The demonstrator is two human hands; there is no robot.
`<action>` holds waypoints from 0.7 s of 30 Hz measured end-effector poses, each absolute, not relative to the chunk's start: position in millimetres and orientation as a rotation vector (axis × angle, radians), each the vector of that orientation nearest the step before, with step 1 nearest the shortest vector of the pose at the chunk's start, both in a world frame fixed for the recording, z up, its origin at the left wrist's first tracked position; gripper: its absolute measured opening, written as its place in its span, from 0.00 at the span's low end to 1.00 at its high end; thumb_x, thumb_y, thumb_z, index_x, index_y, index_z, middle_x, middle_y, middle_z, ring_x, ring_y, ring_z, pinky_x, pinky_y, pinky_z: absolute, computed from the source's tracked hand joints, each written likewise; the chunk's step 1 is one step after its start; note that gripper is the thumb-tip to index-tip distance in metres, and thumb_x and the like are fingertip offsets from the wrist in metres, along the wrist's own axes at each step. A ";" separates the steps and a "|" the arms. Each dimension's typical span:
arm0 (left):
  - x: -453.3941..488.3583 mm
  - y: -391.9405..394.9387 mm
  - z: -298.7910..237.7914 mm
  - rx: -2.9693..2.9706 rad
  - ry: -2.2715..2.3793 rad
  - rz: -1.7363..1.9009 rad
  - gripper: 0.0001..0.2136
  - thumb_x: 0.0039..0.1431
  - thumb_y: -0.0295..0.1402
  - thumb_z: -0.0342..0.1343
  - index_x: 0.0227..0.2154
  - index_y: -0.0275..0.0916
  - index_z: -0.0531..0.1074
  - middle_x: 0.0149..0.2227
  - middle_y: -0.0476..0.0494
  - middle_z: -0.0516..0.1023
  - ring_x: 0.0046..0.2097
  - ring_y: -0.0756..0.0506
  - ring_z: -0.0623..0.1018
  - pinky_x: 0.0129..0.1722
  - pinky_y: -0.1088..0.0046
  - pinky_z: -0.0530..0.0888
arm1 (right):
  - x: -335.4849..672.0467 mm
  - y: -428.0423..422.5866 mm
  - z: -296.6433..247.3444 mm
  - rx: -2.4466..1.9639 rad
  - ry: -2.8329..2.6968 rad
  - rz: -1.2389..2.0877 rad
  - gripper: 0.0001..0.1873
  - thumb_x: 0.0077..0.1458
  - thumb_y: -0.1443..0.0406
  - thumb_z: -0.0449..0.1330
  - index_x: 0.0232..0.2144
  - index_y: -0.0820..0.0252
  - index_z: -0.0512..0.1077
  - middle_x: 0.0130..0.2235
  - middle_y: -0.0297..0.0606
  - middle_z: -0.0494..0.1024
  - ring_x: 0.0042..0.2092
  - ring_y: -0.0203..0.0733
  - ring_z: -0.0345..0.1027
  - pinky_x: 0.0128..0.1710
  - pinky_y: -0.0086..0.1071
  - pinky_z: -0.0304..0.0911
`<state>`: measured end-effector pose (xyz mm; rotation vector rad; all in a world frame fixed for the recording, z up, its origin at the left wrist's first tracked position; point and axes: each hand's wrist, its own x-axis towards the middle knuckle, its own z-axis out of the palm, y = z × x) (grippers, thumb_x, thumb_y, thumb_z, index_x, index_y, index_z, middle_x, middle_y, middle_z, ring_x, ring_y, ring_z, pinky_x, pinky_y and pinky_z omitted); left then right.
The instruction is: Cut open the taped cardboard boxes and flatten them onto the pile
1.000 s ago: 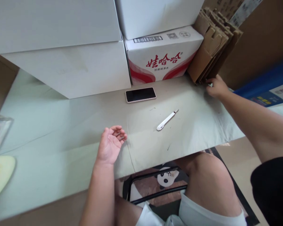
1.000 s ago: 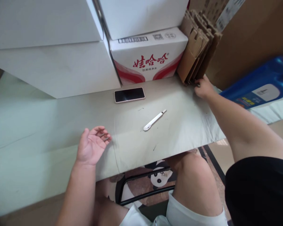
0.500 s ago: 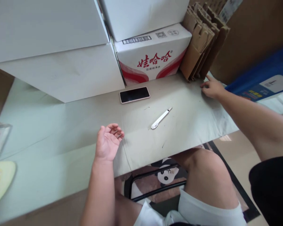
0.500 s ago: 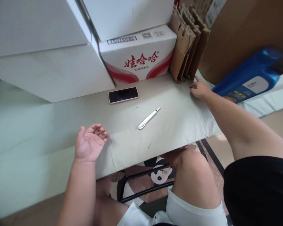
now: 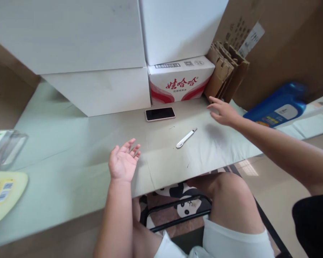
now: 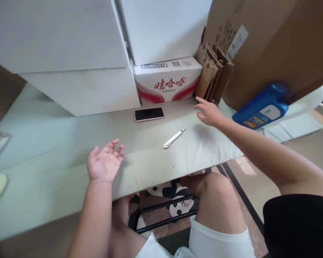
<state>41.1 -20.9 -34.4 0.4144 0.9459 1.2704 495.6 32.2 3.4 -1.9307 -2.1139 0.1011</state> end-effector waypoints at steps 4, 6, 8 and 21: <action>29.7 -22.8 -31.7 0.307 0.883 1.338 0.22 0.52 0.49 0.57 0.43 0.38 0.79 0.57 0.35 0.78 0.48 0.42 0.81 0.39 0.70 0.78 | 380.2 38.3 8.9 -1.480 -2.342 0.074 0.17 0.61 0.61 0.57 0.51 0.47 0.75 0.70 0.36 0.65 0.70 0.58 0.61 0.69 0.63 0.54; 23.0 -22.8 -31.6 0.266 0.854 1.365 0.21 0.53 0.48 0.56 0.42 0.38 0.79 0.56 0.36 0.78 0.50 0.41 0.80 0.39 0.70 0.78 | 312.6 39.3 3.8 -1.245 -2.412 0.182 0.21 0.63 0.59 0.56 0.58 0.37 0.71 0.70 0.28 0.65 0.71 0.54 0.60 0.69 0.63 0.53; 16.0 -22.3 -32.2 0.246 0.821 1.383 0.20 0.54 0.49 0.56 0.40 0.38 0.78 0.52 0.36 0.80 0.51 0.41 0.80 0.41 0.69 0.78 | 245.8 37.5 -4.2 -1.004 -2.469 0.301 0.26 0.63 0.57 0.55 0.63 0.29 0.64 0.70 0.22 0.63 0.72 0.50 0.58 0.69 0.62 0.53; -22.0 -33.3 -17.8 0.005 0.481 1.638 0.30 0.69 0.54 0.37 0.56 0.39 0.73 0.62 0.37 0.75 0.68 0.42 0.71 0.66 0.65 0.68 | 38.0 60.5 -17.6 -1.019 -2.811 0.633 0.29 0.70 0.53 0.46 0.66 0.53 0.67 0.73 0.37 0.59 0.77 0.54 0.41 0.75 0.61 0.35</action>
